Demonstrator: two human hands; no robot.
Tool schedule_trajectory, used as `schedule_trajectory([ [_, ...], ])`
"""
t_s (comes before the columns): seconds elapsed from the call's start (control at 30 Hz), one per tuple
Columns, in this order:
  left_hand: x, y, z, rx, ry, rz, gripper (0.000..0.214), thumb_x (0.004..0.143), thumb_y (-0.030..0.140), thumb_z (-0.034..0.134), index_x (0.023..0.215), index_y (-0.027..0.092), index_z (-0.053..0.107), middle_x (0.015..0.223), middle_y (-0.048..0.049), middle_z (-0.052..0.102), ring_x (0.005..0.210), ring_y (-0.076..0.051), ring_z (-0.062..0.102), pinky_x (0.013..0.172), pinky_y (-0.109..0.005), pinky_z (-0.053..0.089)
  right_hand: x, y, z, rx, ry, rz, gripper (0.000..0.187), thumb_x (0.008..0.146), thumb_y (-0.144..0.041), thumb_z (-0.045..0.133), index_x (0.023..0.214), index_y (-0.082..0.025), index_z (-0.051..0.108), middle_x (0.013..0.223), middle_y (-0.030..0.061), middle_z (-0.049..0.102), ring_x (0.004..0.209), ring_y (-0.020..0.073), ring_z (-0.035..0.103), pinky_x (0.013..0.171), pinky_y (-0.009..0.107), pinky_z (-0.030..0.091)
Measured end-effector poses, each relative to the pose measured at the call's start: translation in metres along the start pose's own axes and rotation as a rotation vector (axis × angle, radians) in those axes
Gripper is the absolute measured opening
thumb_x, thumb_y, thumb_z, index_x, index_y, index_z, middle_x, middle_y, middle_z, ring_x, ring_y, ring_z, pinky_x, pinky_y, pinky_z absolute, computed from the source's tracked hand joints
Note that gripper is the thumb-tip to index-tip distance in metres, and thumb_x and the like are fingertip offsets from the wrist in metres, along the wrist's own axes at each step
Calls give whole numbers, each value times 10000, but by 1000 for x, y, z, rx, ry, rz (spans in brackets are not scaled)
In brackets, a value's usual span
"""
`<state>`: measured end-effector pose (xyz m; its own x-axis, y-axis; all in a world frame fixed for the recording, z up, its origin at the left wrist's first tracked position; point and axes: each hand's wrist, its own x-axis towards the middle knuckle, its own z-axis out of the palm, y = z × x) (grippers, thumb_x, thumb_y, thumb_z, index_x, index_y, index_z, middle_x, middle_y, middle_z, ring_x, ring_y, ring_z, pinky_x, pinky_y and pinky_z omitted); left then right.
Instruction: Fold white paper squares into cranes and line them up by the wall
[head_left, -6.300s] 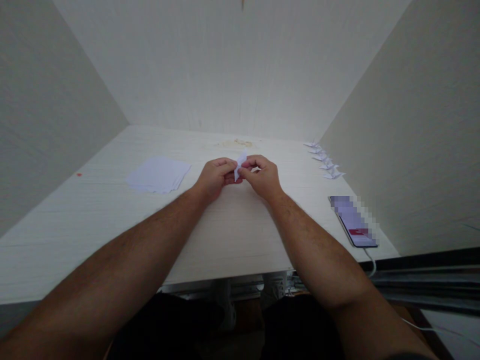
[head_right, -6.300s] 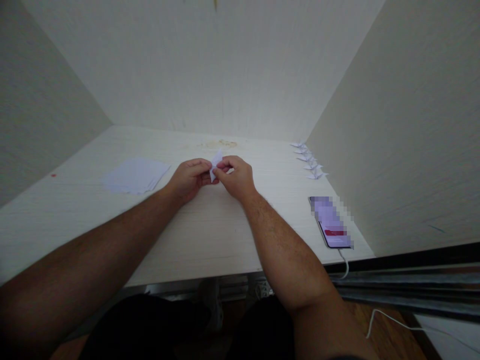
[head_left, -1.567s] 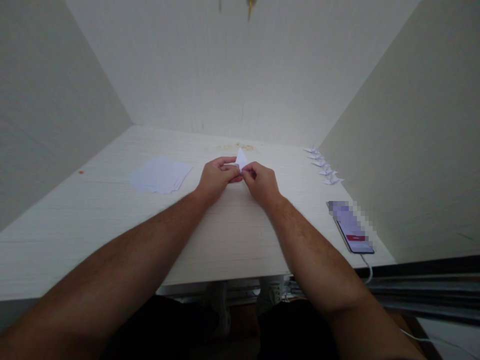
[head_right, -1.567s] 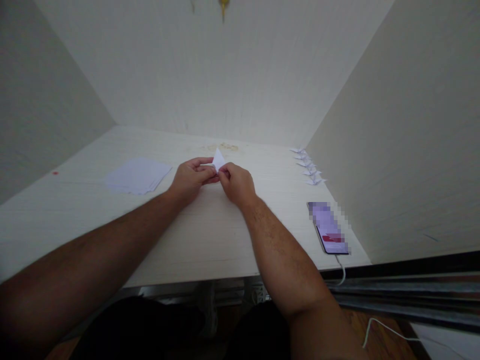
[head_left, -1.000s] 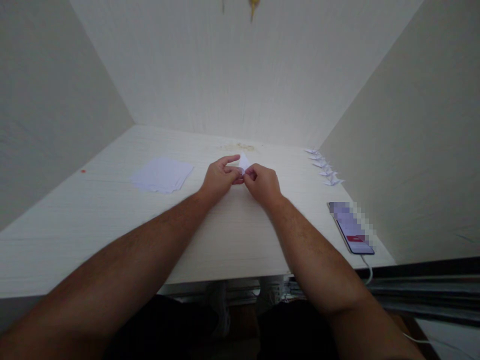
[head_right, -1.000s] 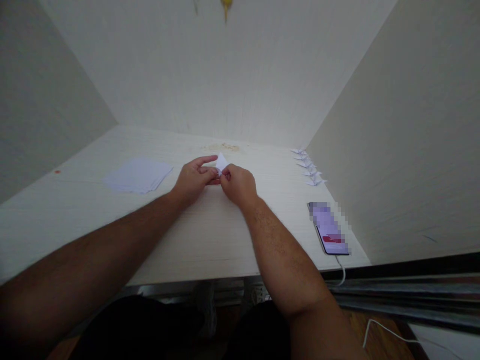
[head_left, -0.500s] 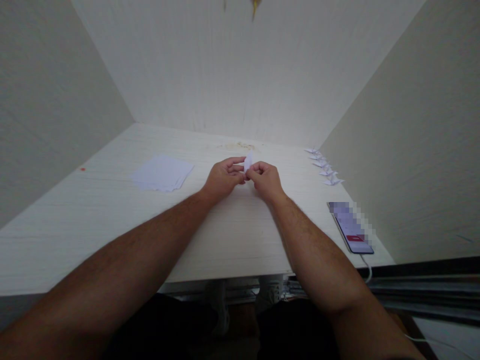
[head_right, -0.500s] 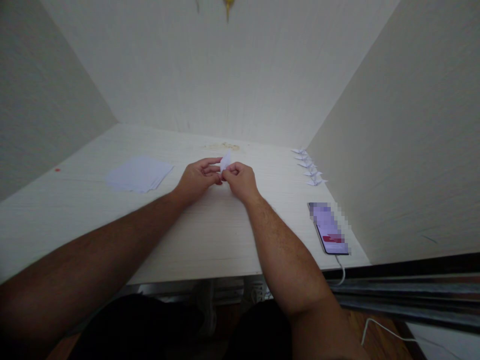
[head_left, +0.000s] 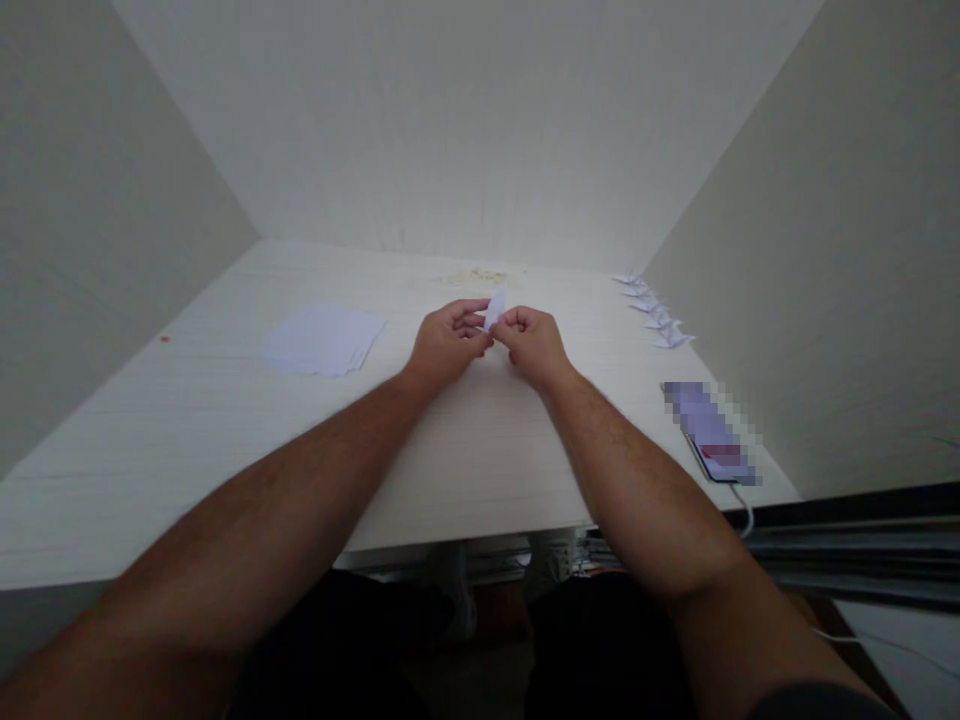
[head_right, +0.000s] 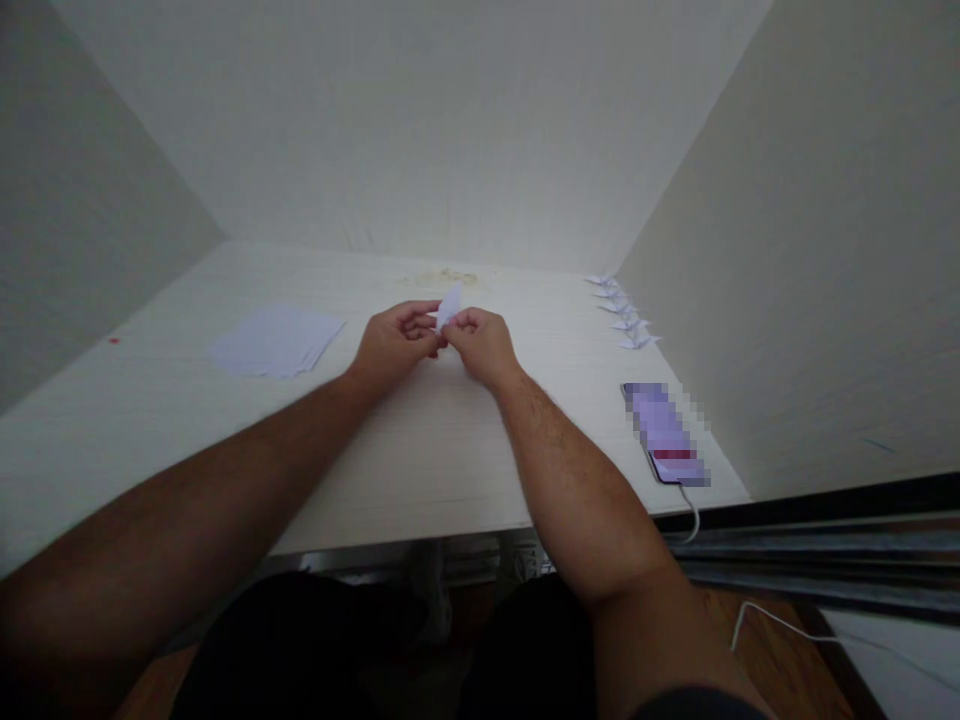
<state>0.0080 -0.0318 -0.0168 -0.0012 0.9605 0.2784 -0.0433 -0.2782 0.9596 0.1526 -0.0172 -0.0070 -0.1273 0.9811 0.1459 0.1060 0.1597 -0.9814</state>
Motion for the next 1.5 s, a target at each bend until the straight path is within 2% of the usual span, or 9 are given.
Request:
schedule_trajectory([
  [0.17,-1,3,0,37,44,-30,344,637,106,728,981,115,725,834,-59,750,662,-126,684,564,-231,553,0,-1,-1,-14,18,-8,138,699,-248,689,666,-190,569,534,-66,516,458,61,394,437,205,290],
  [0.27,-2,5,0,39,44,-38,303,657,123,739,960,114,733,835,-67,756,690,-136,694,593,-243,569,2,2,-2,13,2,7,133,706,-261,695,681,-189,586,542,-62,537,437,63,396,416,212,293],
  [0.5,-4,7,-1,0,27,-96,371,678,122,746,1048,104,719,904,-85,752,687,-142,705,673,-308,625,4,6,-2,133,-84,89,138,723,-202,643,672,-221,517,492,-84,478,412,72,386,412,212,344],
  [0.67,-3,6,-1,12,22,-95,401,683,114,744,1084,110,711,927,-82,734,692,-138,698,698,-330,636,1,3,-2,143,-117,113,127,736,-190,624,683,-224,514,521,-73,516,436,76,412,428,209,379],
  [1.0,-1,1,-4,-16,-35,-74,465,656,128,780,1117,113,718,981,-91,735,782,-147,695,674,-286,614,0,0,-3,220,-122,94,153,722,-163,615,651,-222,493,465,-91,481,398,70,388,398,207,375],
  [1.1,-1,1,-4,-4,-14,-60,428,666,122,759,1092,107,724,980,-95,742,784,-147,695,666,-280,612,1,0,-3,196,-113,92,152,740,-190,611,663,-229,485,456,-97,468,375,68,371,390,210,378],
  [1.27,0,2,-2,95,38,-26,348,674,120,724,1021,114,739,927,-81,749,738,-140,682,640,-269,602,3,2,-2,113,-23,80,143,747,-218,626,690,-236,496,437,-103,439,364,74,379,383,212,402],
  [1.5,-5,7,-2,-26,1,-76,459,657,225,811,1090,104,718,926,-92,741,748,-166,710,746,-357,620,2,1,-2,152,-63,73,153,747,-219,630,691,-238,489,448,-98,460,371,71,383,393,217,430],
])
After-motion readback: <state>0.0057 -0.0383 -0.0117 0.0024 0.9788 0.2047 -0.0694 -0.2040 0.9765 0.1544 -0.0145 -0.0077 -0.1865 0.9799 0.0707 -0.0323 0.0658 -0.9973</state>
